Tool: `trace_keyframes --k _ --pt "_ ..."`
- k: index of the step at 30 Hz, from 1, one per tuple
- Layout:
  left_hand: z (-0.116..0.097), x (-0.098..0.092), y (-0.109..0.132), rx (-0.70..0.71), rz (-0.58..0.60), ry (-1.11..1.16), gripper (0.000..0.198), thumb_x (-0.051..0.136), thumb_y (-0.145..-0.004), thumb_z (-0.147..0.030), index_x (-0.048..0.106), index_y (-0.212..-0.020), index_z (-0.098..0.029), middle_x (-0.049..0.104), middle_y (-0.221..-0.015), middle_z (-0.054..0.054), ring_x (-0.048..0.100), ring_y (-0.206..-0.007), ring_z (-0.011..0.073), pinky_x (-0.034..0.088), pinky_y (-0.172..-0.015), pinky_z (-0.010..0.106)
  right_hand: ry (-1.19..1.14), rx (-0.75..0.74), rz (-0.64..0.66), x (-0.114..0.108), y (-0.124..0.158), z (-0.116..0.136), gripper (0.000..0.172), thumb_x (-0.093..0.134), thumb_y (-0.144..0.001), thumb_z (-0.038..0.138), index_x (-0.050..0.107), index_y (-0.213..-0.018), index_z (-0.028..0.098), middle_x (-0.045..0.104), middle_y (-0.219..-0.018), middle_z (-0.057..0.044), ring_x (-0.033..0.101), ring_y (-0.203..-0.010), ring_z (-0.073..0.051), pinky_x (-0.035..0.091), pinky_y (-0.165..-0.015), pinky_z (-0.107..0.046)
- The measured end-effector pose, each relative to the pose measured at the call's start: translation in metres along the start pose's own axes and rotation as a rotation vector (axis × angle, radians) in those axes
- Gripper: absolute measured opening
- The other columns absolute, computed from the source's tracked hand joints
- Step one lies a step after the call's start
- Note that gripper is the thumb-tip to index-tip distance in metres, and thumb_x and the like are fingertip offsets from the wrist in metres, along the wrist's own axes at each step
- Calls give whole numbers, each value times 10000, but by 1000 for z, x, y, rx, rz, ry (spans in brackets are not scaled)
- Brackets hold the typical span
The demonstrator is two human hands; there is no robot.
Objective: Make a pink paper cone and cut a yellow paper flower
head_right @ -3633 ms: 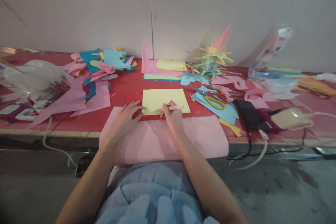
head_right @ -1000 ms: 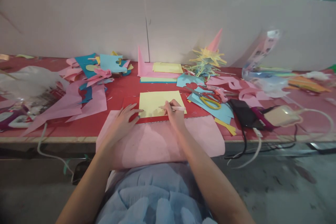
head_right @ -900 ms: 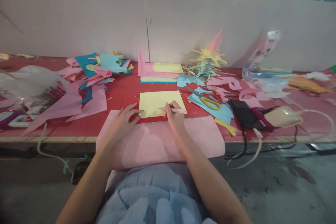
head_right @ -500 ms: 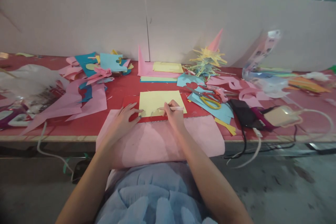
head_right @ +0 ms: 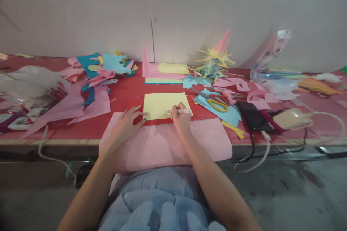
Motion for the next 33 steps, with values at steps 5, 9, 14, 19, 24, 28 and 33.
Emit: trace_keyframes --k 5,9,14,19,24,28,33 --pt "0 -1 1 5 5 11 270 418 -861 -336 582 -1067 -278 424 -1364 25 330 -1289 192 240 -1075 415 -26 34 -60 -3 2 3 246 458 -815 283 366 -594 225 445 -412 74 487 -431 -110 346 -467 -208" --pt "-1 -2 1 2 8 9 268 417 -862 -337 585 -1062 -278 433 -1358 23 335 -1286 196 239 -1074 414 -1 3 -22 -2 3 5 248 458 -813 299 379 -591 222 441 -406 70 533 -474 -121 362 -491 -206" --pt "-3 -3 2 25 4 3 279 411 -865 -330 573 -1083 -266 468 -1328 18 344 -1281 196 250 -1072 396 50 17 -133 -6 4 5 232 461 -783 234 362 -573 225 440 -409 73 492 -438 -112 348 -476 -209" --pt "-1 -1 1 13 -10 4 265 420 -861 -334 587 -1056 -271 445 -1349 13 345 -1281 200 248 -1073 400 -24 -5 -53 -4 3 6 244 454 -812 285 371 -591 227 437 -413 73 495 -450 -113 359 -488 -211" --pt "-2 -2 1 27 -10 -1 268 420 -860 -329 580 -1069 -277 471 -1326 16 345 -1281 190 249 -1074 399 50 13 -87 -5 4 6 237 457 -786 236 353 -573 227 429 -401 74 478 -437 -114 349 -487 -215" --pt "0 -2 2 16 -5 3 273 418 -860 -338 576 -1074 -277 443 -1349 29 339 -1285 192 245 -1074 412 23 46 -138 -7 5 6 236 450 -778 215 338 -570 230 414 -393 80 488 -429 -112 346 -473 -211" --pt "1 0 1 2 -2 15 269 419 -859 -339 578 -1068 -280 417 -1370 21 330 -1291 199 233 -1077 415 24 -3 -69 -4 4 6 238 447 -801 263 363 -582 228 403 -389 76 547 -487 -129 336 -465 -205"
Point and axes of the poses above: each hand's wrist, its own y-axis away from the middle knuckle, its own x-axis out of the palm, z = x × y, the point moved 3 cm from there along -y, towards the middle knuckle
